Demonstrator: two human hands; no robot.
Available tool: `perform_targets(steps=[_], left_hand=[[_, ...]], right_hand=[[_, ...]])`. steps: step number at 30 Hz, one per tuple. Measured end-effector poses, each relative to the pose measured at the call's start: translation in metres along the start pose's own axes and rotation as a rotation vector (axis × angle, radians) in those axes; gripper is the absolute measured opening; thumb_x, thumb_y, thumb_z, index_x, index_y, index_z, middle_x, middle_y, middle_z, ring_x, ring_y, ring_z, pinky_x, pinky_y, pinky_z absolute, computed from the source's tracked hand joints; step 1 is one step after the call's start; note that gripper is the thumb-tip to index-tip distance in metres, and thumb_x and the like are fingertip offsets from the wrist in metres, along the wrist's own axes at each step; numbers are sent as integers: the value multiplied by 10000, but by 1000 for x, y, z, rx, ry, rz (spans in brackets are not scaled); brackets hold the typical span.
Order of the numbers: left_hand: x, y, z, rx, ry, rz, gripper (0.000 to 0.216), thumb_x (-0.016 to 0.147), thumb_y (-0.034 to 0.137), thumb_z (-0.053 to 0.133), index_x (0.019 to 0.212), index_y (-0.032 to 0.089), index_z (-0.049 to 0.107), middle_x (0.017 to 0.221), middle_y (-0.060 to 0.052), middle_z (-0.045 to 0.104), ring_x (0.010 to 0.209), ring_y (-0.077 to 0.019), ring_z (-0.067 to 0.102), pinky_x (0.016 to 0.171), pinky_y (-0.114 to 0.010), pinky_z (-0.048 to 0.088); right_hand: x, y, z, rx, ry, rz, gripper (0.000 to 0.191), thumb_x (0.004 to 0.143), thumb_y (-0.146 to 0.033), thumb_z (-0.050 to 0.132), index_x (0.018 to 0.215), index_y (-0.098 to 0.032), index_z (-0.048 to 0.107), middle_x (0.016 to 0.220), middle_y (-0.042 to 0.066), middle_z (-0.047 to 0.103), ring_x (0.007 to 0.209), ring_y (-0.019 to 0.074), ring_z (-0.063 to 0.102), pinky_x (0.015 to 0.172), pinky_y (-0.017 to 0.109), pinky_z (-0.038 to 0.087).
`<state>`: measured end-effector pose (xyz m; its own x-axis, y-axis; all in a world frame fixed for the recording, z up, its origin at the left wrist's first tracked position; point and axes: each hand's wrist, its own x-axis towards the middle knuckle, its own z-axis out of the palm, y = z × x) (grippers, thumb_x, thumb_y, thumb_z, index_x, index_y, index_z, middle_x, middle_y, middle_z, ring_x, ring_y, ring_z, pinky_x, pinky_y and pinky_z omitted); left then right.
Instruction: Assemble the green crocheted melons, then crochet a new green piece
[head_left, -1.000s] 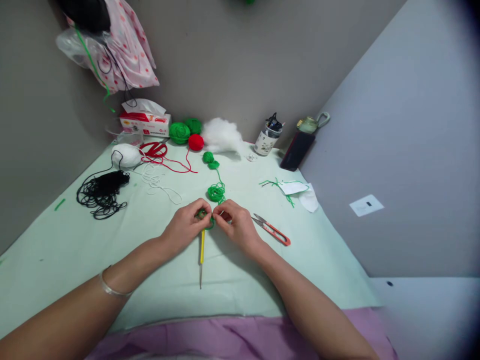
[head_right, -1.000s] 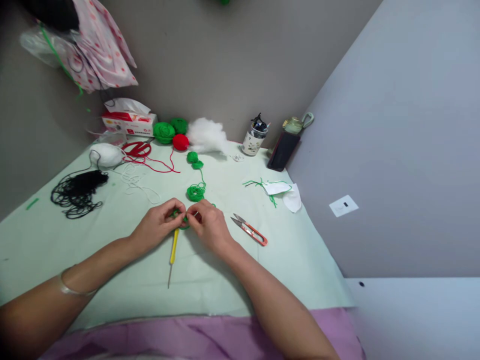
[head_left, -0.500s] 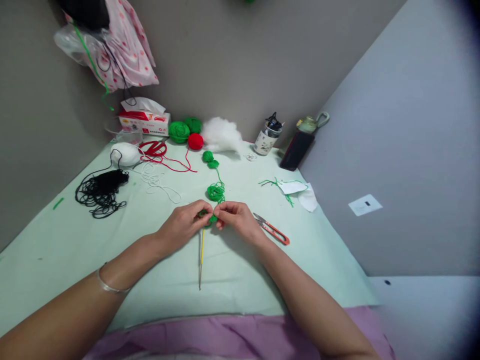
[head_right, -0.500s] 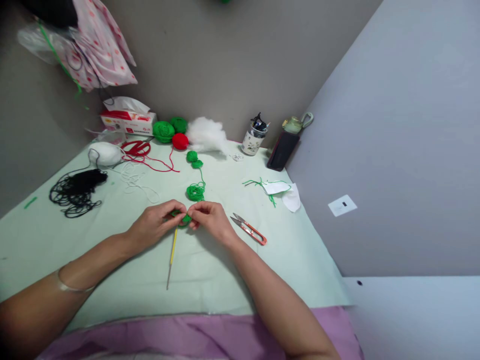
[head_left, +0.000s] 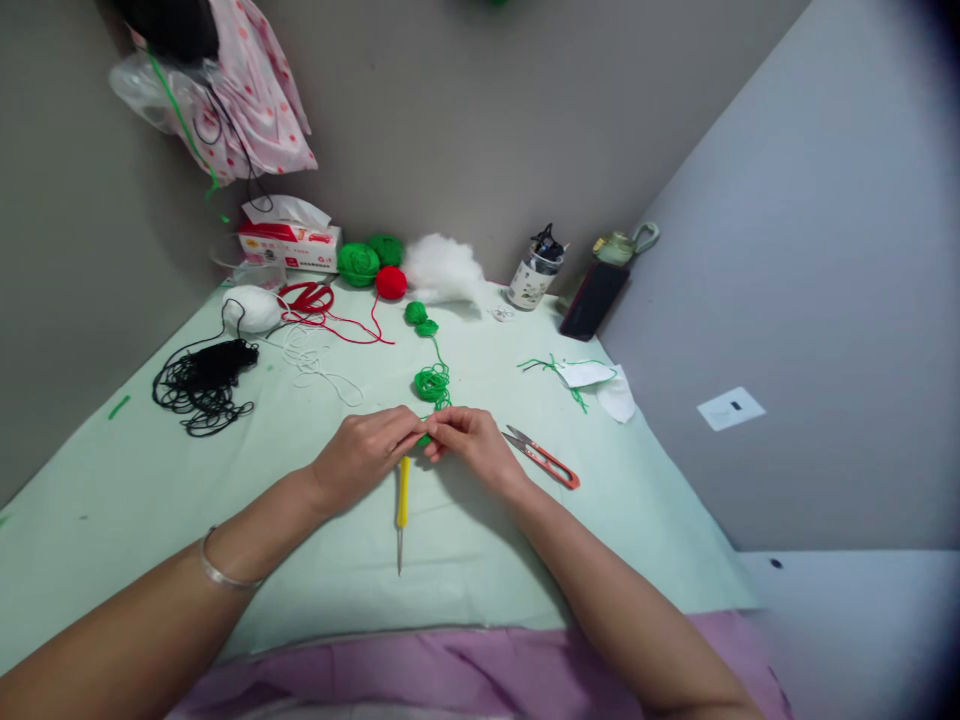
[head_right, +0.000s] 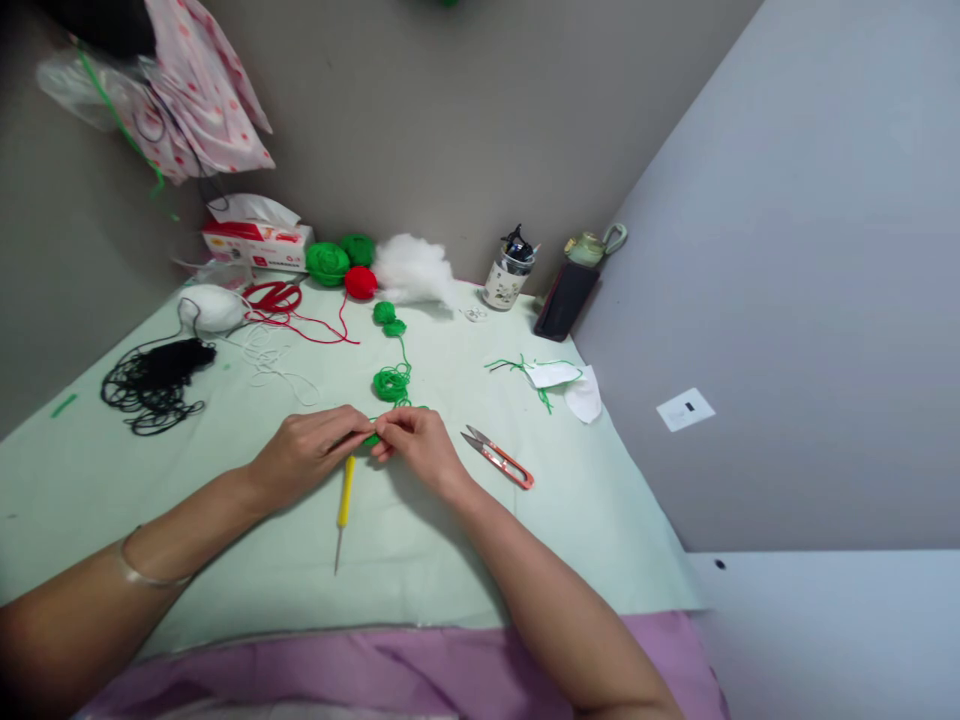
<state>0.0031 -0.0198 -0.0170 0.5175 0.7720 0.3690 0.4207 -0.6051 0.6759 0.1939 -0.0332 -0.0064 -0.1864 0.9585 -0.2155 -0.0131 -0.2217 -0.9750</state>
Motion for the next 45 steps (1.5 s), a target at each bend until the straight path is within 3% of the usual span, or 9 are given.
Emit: perform_targets(steps=[6,11,19,23,29,37,45], left_hand=[[0,3,3,0,35,-55,184,959,297,537,851,226,668,823,-37,705,682,-171,586,657,-286,388],[-1,0,8,-95,72,-158,65,886,256,596,878,233,657,846,-14,696,724,-170,608,692,-279,427],[5,3,8,-443,61,-404,147,828,355,666,836,214,626,780,3,672,698,-169,638,675,-281,501],[10,5,4,-625,4,-487,204,795,393,698,791,196,646,747,-12,671,716,-188,661,724,-320,531],[13,5,0,-779,-59,-535,270,799,424,734,686,187,672,727,-19,661,712,-175,607,744,-318,495],[12,2,-1,-862,-76,-592,277,785,446,789,826,173,770,827,-50,722,787,-189,636,807,-329,493],[13,4,-1,-850,-64,-600,271,772,442,793,783,174,759,801,-29,704,783,-177,613,802,-311,465]], right_hand=[[-4,-4,0,-72,-10,-29,177,767,-316,730,825,-148,730,648,21,696,610,141,638,673,306,531],[-5,0,2,-158,30,-97,203,734,-282,716,893,-157,720,701,-8,670,616,123,582,622,271,468],[-7,2,4,-304,96,-191,142,791,-284,669,883,-183,707,719,-5,662,666,141,582,616,263,449],[-7,3,4,-352,134,-264,100,800,-256,659,853,-186,707,825,21,682,723,151,614,694,290,487],[-7,5,3,-385,144,-337,79,832,-247,659,855,-194,714,902,41,695,778,161,662,750,305,538],[-9,7,3,-419,151,-367,71,855,-246,654,874,-188,691,899,58,725,788,179,705,772,327,586],[-9,8,3,-485,157,-422,69,884,-257,639,868,-198,671,909,58,717,792,175,715,787,323,608]])
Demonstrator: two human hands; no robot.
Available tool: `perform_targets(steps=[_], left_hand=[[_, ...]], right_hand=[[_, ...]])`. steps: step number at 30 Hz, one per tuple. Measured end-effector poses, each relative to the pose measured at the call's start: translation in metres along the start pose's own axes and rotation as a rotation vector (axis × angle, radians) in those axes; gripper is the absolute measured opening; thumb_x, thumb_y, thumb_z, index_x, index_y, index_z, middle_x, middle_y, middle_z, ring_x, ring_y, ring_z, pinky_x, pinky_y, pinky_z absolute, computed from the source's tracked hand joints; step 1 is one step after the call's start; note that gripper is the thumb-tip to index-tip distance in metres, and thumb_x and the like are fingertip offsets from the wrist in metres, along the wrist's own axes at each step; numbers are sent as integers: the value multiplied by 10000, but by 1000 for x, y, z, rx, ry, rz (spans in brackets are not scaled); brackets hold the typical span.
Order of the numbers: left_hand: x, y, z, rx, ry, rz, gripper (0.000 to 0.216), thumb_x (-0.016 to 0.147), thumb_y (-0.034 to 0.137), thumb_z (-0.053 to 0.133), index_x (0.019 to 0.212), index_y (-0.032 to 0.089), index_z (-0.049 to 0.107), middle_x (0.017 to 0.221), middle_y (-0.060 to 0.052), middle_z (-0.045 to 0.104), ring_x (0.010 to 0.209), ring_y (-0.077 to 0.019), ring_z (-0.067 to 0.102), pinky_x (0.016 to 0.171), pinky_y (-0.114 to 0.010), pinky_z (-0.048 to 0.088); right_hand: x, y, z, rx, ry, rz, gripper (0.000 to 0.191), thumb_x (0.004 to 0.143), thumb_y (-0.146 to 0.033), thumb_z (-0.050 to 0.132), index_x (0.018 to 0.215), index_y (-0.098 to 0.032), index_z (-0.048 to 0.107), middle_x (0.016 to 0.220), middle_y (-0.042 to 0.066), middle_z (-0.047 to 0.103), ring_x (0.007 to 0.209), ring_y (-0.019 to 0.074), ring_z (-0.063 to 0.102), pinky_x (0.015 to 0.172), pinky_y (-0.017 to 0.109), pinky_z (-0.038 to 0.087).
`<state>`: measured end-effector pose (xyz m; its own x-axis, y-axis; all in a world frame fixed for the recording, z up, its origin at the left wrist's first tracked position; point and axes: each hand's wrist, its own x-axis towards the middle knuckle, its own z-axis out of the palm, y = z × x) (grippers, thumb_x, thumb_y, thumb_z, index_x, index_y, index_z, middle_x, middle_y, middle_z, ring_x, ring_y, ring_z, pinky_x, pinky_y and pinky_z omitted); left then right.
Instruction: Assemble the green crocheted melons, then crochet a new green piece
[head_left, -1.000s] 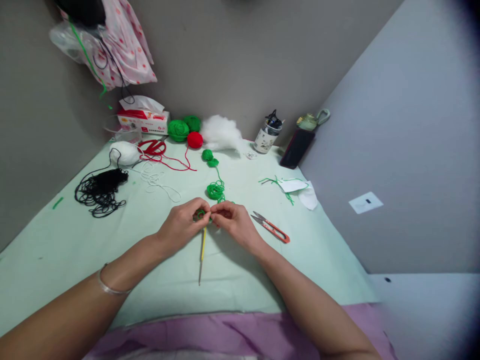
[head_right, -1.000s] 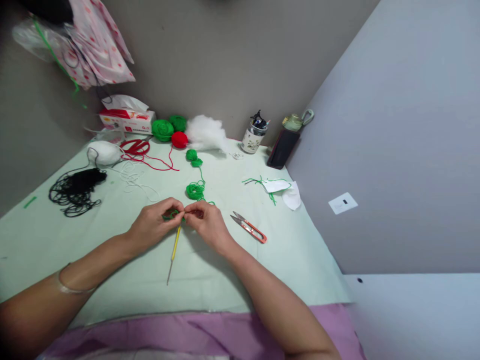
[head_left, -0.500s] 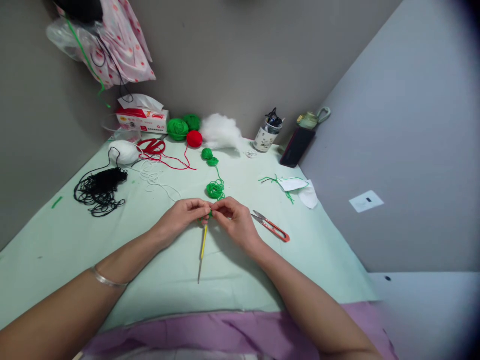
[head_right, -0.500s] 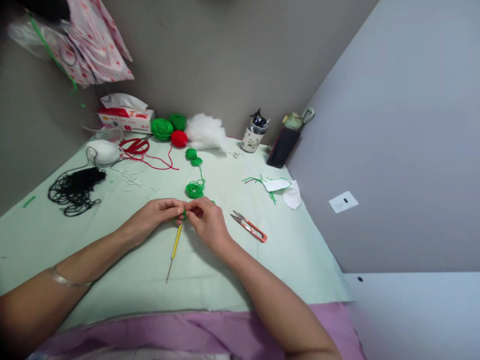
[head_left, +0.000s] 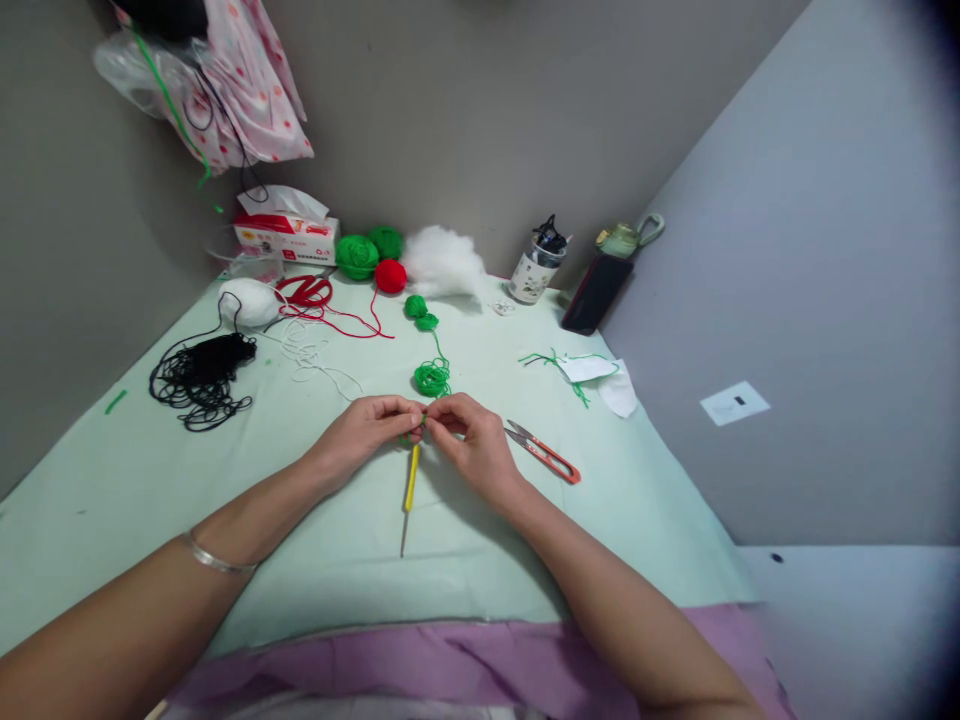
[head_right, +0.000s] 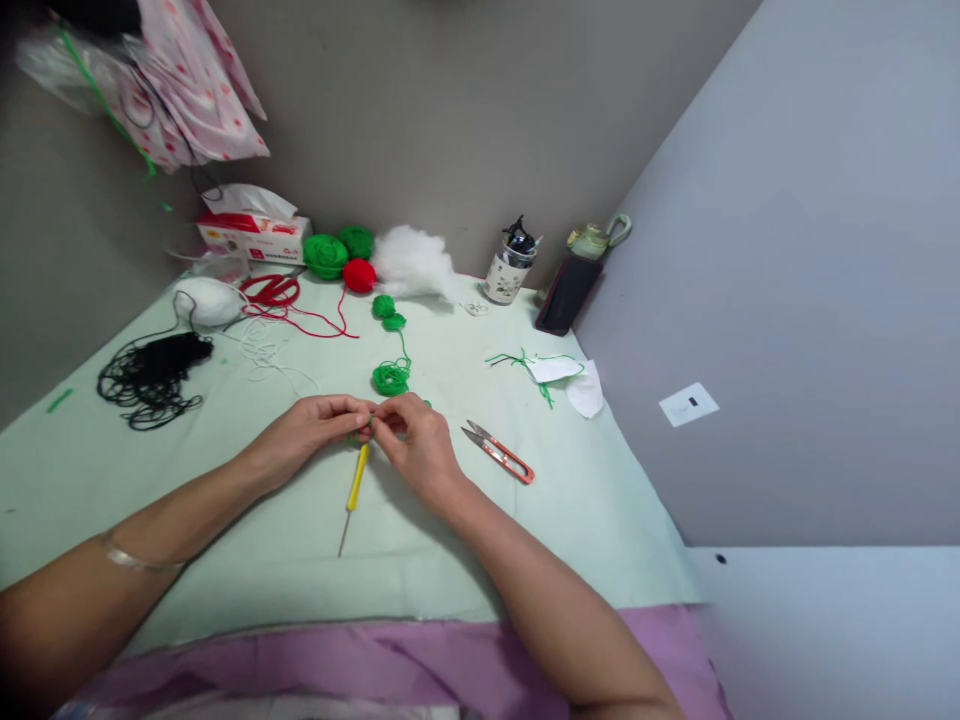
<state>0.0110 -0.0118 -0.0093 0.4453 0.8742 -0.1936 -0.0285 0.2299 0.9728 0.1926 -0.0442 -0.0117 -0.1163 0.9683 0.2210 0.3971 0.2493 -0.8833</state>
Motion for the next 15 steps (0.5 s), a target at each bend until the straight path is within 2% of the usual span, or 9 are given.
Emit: perform_targets(steps=[6,12,15], left_hand=[[1,-2,0,25,0,10,266,776,439,778,788,174,761,773,-25,697,778,-184,618,807,-322,468],[0,-2,3,60,68,59,226,728,396,789,707,179,731,1063,-91,762,989,-245,660,937,-366,483],[-1,-2,6,77,103,79,205,711,378,785,700,183,723,1090,-94,762,1019,-255,664,964,-375,485]], right_hand=[[1,3,1,-55,1,-50,47,879,-204,627,851,-200,664,921,58,705,804,174,704,787,322,602],[0,-1,0,-124,-6,-113,94,894,-183,598,844,-202,675,969,81,718,852,188,696,802,323,572],[-1,-2,0,-223,-15,-171,130,929,-203,563,869,-197,678,1008,105,727,912,209,701,812,332,554]])
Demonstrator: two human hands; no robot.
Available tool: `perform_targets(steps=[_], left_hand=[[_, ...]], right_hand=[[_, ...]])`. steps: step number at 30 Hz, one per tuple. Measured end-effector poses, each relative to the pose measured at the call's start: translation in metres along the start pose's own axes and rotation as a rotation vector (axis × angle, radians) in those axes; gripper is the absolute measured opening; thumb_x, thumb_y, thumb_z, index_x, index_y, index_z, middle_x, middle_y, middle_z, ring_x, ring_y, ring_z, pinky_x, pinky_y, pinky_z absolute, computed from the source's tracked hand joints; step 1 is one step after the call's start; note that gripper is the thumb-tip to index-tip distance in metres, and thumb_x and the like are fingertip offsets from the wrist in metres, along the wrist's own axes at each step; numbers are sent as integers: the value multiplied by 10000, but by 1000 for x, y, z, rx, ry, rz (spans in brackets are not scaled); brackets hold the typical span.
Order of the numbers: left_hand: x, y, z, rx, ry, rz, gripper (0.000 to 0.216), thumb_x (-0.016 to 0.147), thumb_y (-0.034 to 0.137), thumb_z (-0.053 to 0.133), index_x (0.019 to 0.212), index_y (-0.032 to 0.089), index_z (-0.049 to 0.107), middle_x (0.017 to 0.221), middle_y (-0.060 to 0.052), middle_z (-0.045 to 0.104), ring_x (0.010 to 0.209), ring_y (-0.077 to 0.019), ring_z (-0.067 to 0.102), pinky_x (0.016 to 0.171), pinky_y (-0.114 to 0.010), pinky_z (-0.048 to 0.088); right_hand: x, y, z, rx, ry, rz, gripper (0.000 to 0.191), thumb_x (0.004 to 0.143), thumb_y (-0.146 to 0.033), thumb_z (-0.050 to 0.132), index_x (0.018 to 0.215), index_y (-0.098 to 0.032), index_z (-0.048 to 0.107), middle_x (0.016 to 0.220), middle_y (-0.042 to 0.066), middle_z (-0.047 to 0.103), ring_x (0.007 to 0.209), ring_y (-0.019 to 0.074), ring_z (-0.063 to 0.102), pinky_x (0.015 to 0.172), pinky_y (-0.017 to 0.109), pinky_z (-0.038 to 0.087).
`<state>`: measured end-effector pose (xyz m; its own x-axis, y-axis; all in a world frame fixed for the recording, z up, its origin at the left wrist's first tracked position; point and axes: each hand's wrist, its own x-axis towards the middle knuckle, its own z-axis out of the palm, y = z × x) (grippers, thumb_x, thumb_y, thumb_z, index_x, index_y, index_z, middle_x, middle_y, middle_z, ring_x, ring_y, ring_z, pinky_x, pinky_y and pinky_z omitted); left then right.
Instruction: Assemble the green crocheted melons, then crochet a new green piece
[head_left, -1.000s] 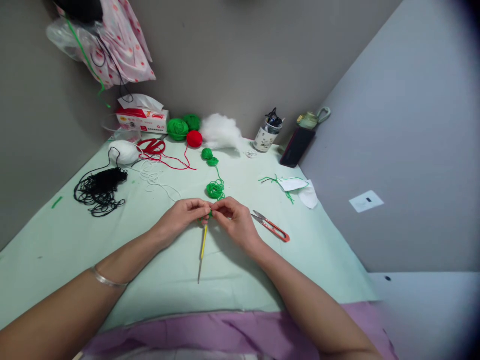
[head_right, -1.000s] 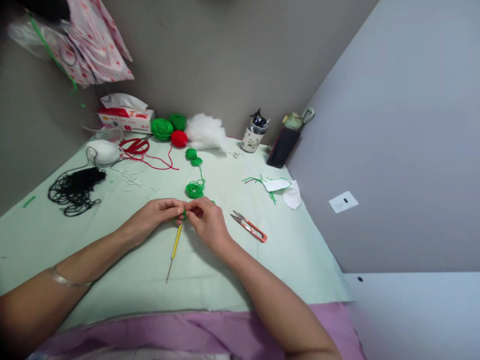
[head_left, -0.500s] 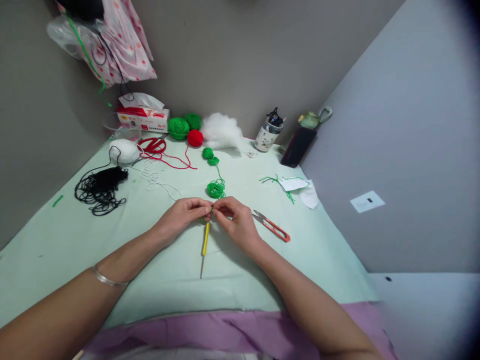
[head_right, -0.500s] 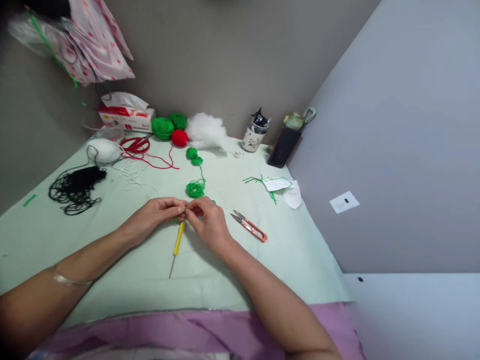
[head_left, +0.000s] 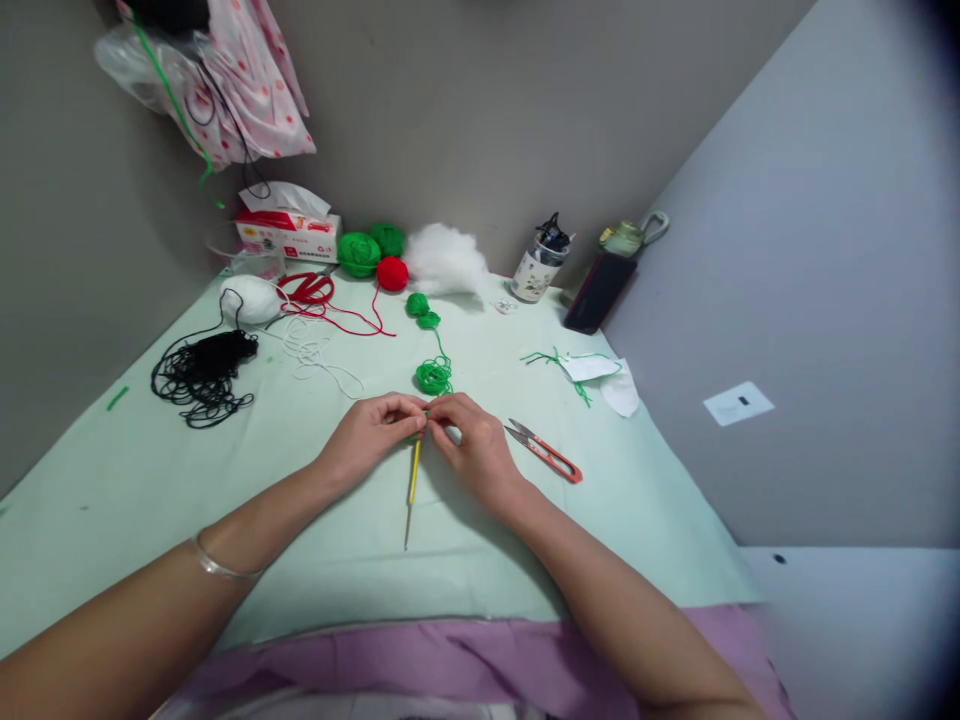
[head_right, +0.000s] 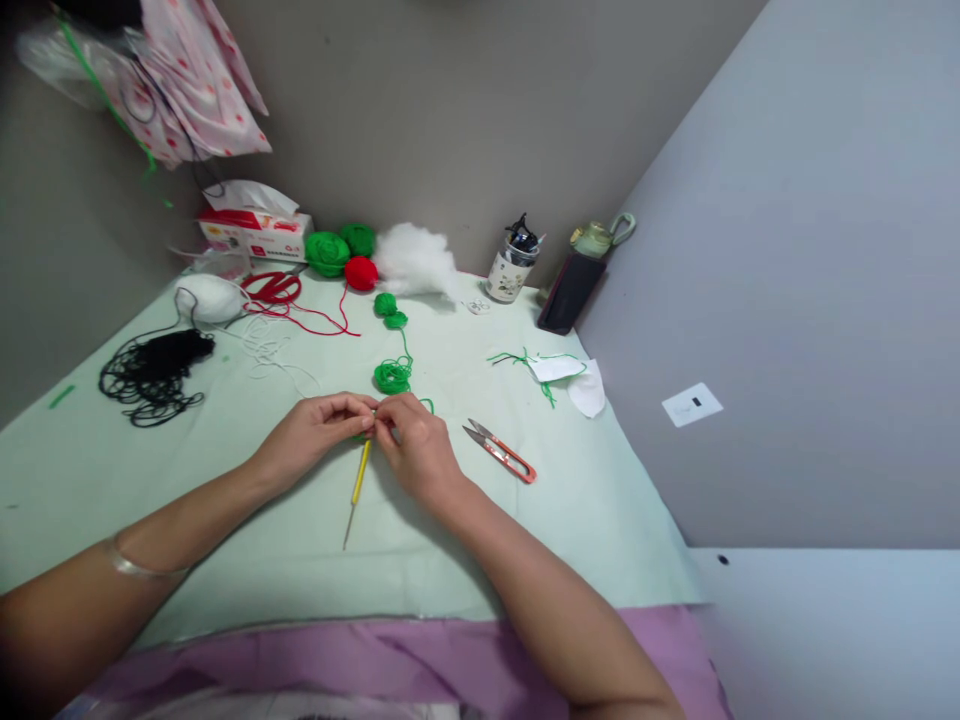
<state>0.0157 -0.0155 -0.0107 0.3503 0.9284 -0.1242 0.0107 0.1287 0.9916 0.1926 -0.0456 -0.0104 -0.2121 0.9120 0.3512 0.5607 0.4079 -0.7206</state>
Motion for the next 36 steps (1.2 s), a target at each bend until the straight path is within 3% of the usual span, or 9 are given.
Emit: perform_targets(steps=[5,15,25,36], left_hand=[[0,0,1,17,5,4,186,713,367,769,720,186,728,971,-68,766,922,-229,672,904,-358,510],[1,1,0,14,-53,-38,207,748,387,759,747,185,716,722,-15,714,731,-192,667,773,-331,527],[2,-5,-2,22,-68,-52,238,775,414,750,774,177,722,741,-25,725,734,-195,680,779,-335,510],[2,-4,-2,31,-58,-39,262,778,436,750,773,176,720,736,-40,737,730,-207,686,782,-356,525]], right_hand=[[1,1,2,-54,-9,6,129,921,-215,559,843,-204,661,951,92,708,824,197,666,743,317,525],[6,4,3,191,-22,205,75,838,-198,610,786,-189,664,875,42,690,776,160,666,759,294,557],[6,9,3,329,-51,313,126,828,-299,674,811,-175,688,843,48,743,760,164,691,733,285,568],[7,8,0,370,-69,312,136,829,-306,680,827,-172,703,849,48,756,760,163,707,747,293,578]])
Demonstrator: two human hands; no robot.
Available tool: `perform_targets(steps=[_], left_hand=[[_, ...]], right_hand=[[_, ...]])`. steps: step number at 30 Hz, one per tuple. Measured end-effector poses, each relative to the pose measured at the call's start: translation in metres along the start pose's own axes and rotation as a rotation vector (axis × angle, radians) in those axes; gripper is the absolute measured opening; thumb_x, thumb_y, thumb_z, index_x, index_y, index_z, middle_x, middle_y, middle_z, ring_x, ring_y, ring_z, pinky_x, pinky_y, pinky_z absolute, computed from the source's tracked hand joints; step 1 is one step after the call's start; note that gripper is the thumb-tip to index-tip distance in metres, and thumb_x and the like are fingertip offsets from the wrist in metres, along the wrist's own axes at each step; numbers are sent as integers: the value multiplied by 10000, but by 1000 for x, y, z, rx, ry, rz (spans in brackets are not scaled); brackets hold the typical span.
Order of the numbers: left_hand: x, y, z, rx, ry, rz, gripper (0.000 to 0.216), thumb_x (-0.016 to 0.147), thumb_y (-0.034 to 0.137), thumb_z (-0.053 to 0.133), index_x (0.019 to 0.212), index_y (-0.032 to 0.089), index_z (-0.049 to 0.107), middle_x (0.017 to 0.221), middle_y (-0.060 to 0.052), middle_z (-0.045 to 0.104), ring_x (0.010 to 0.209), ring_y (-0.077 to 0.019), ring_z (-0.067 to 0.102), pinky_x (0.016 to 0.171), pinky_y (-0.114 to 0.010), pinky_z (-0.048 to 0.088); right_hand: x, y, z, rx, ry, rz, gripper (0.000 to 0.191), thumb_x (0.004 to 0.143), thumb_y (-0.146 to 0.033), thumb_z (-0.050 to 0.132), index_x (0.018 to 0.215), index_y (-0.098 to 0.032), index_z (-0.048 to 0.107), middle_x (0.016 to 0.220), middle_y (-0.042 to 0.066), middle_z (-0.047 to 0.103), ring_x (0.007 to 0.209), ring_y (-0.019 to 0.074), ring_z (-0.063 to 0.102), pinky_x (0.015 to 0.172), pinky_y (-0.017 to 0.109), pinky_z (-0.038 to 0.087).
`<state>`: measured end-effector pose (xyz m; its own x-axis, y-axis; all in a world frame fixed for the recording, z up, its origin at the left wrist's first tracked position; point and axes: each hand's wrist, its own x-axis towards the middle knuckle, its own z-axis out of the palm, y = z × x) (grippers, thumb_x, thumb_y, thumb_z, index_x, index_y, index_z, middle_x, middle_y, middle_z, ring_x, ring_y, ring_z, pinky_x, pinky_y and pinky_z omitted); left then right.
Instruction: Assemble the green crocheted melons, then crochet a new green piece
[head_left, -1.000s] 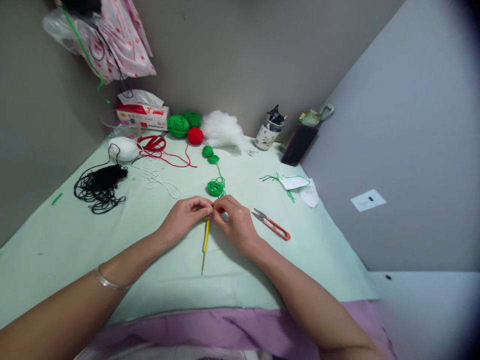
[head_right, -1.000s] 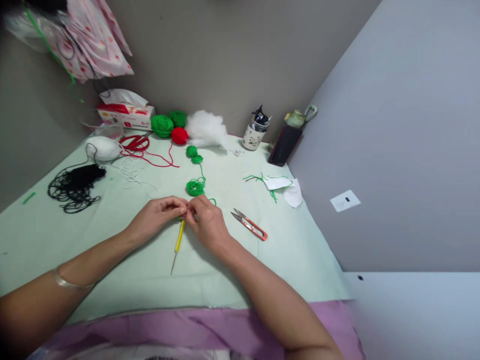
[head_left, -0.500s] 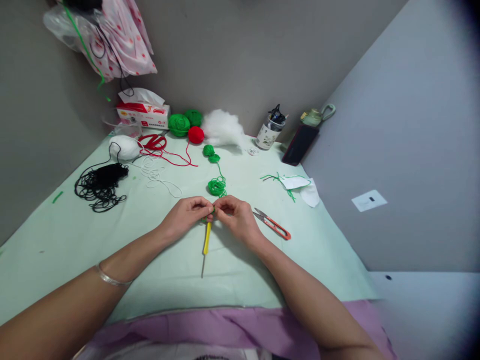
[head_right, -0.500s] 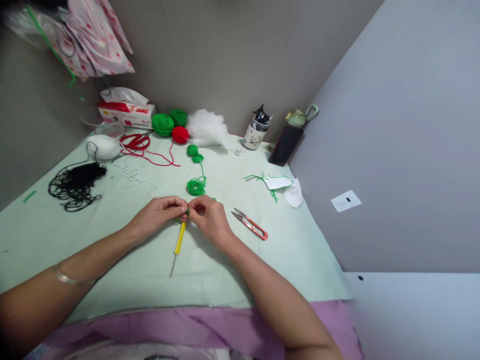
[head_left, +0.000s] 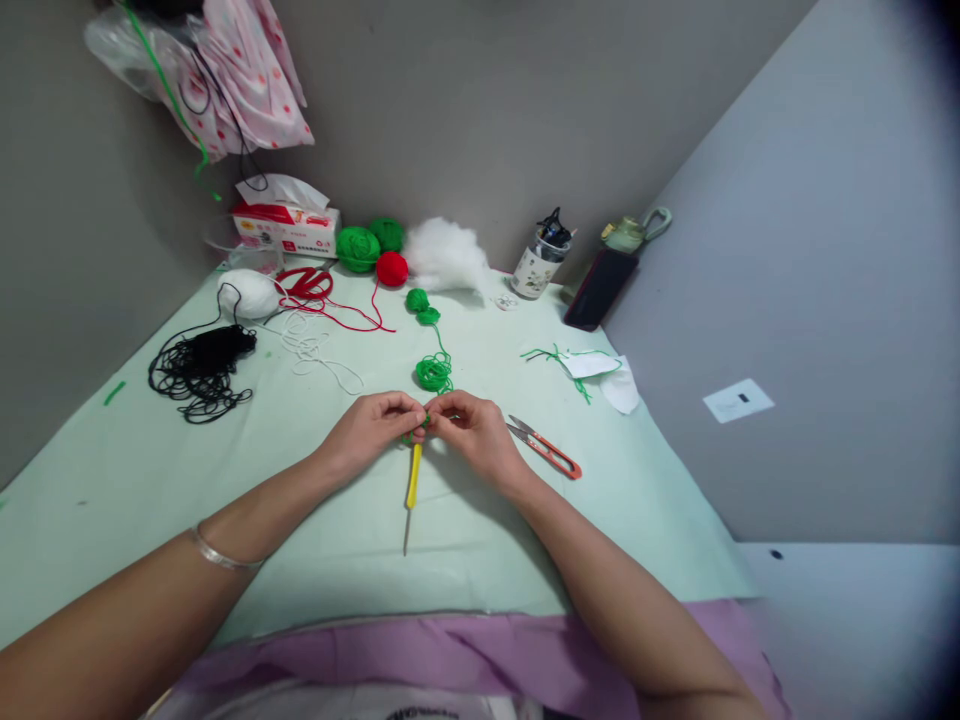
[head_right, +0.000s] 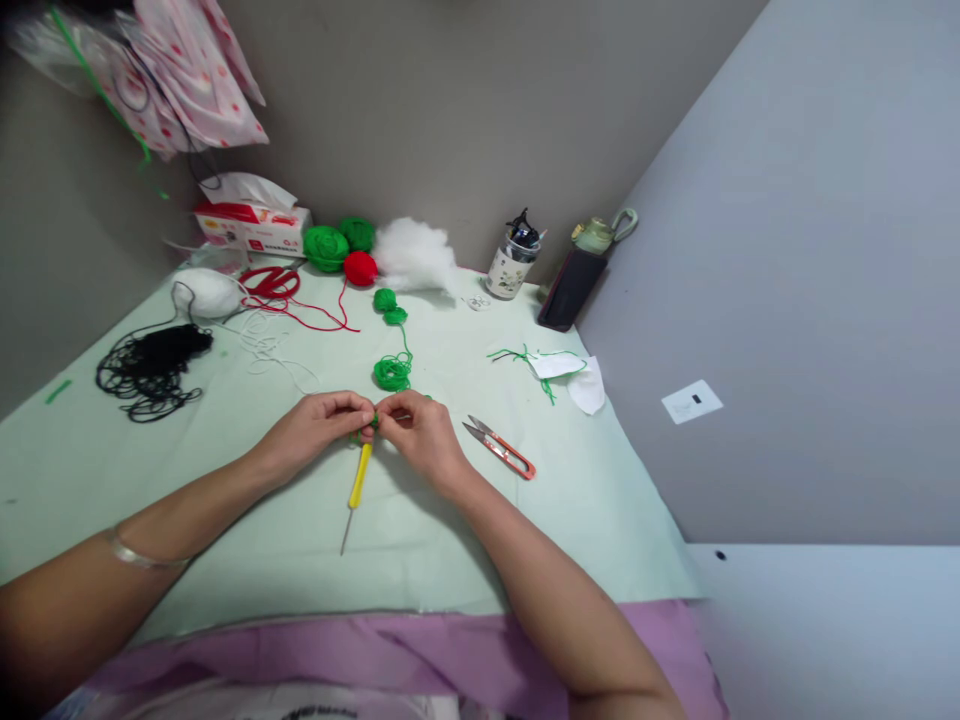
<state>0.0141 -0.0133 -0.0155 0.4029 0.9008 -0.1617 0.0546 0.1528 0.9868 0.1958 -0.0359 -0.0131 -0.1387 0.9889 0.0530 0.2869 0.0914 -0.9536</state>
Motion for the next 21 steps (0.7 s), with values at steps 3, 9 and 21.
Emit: perform_targets(steps=[3,9,21], left_hand=[[0,-1,0,10,3,4,252,785,427,749,778,176,720,742,-38,739,737,-203,678,792,-356,516],[-1,2,2,16,12,7,235,754,407,755,746,175,718,700,-23,714,699,-190,658,770,-346,519],[-1,4,2,15,21,-8,246,756,425,755,755,183,713,699,-32,727,698,-204,682,765,-360,540]], right_hand=[[0,-1,0,-12,-1,-7,138,822,-311,678,823,-173,696,860,45,740,769,161,700,740,289,578],[-1,-1,3,-68,28,-23,82,811,-252,641,791,-178,671,907,57,719,808,170,687,789,320,581],[1,2,0,-34,-25,-9,107,850,-286,657,846,-182,683,892,49,744,807,164,701,769,296,576]])
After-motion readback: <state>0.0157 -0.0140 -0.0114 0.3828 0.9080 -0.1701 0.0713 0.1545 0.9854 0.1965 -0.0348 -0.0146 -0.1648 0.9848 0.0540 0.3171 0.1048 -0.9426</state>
